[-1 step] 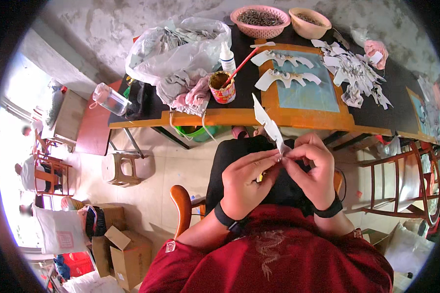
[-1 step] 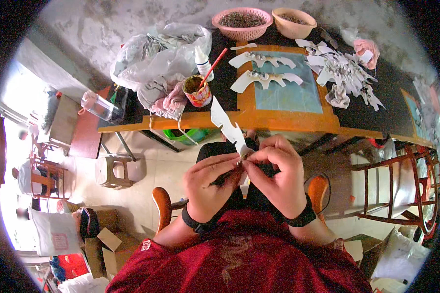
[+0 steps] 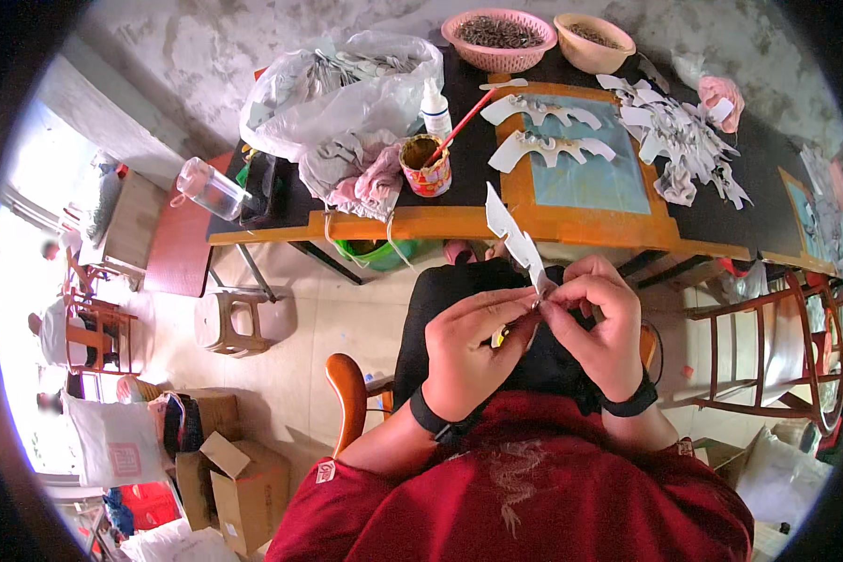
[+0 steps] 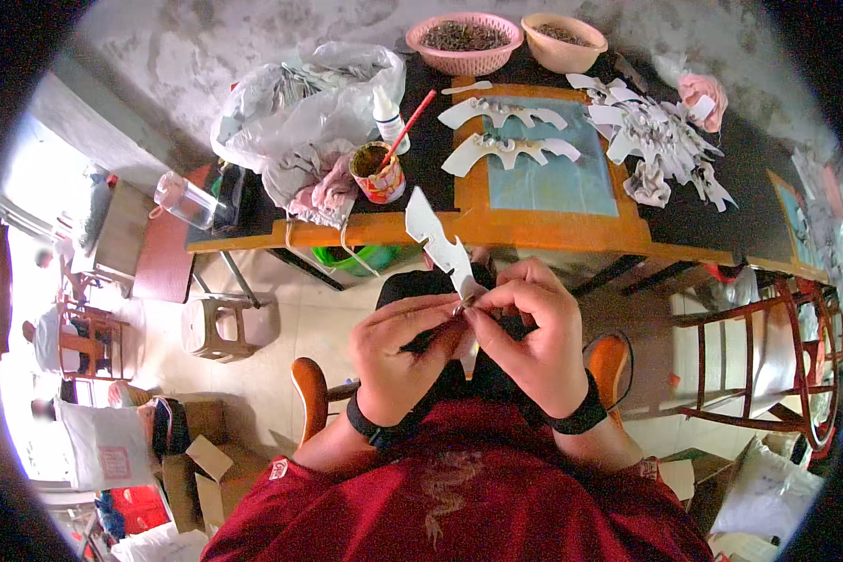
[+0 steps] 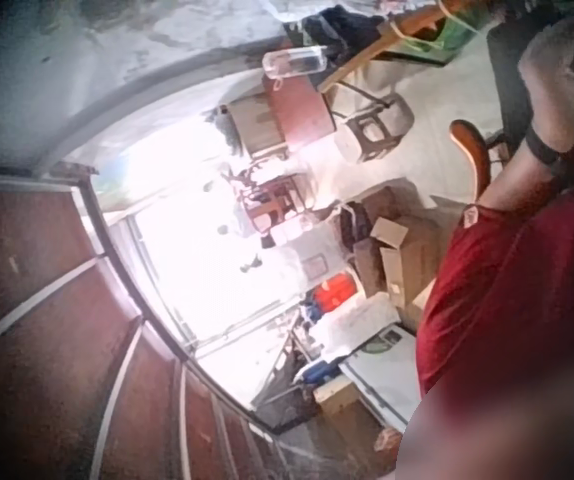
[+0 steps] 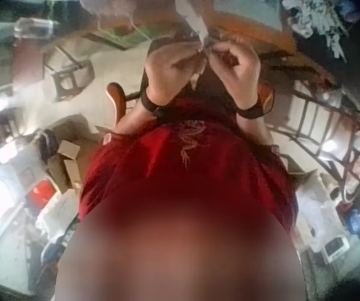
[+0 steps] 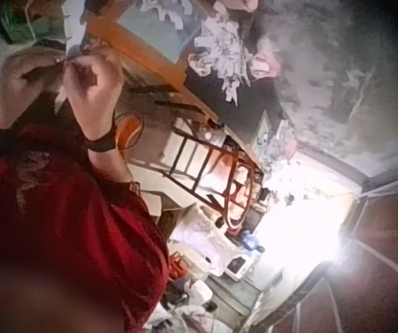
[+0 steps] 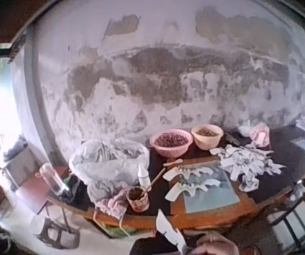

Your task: Applying adhesive and assembling small components for shoe manufacturing at a workbench.

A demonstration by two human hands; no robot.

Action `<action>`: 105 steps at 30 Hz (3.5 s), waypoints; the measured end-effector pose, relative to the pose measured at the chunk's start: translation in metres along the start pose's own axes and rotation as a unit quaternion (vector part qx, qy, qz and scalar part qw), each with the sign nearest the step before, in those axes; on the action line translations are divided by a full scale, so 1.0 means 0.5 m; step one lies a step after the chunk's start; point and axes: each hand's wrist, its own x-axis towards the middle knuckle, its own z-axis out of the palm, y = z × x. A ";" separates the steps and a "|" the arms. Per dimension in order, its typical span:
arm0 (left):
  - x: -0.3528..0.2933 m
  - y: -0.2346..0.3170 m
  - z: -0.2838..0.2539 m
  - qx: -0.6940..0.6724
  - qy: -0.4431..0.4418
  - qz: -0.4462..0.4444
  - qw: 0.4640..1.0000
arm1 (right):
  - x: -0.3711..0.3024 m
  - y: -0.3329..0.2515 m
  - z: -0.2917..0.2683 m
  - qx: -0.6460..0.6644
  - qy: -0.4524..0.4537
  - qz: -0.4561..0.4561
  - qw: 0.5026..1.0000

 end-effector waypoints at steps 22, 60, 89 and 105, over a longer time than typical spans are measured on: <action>-0.019 -0.022 0.010 -0.123 -0.062 -0.188 0.972 | -0.016 0.048 0.011 0.244 -0.051 0.108 0.962; -0.044 -0.128 -0.048 -0.520 -0.179 -0.505 0.665 | -0.019 0.026 0.006 0.274 -0.064 0.126 0.951; -0.081 -0.042 0.063 -0.528 0.094 -0.453 0.712 | -0.034 0.068 0.036 0.072 0.001 0.025 0.997; -0.050 -0.043 -0.009 -0.347 -0.015 -0.327 0.879 | -0.015 0.035 0.016 -0.084 0.024 -0.100 0.991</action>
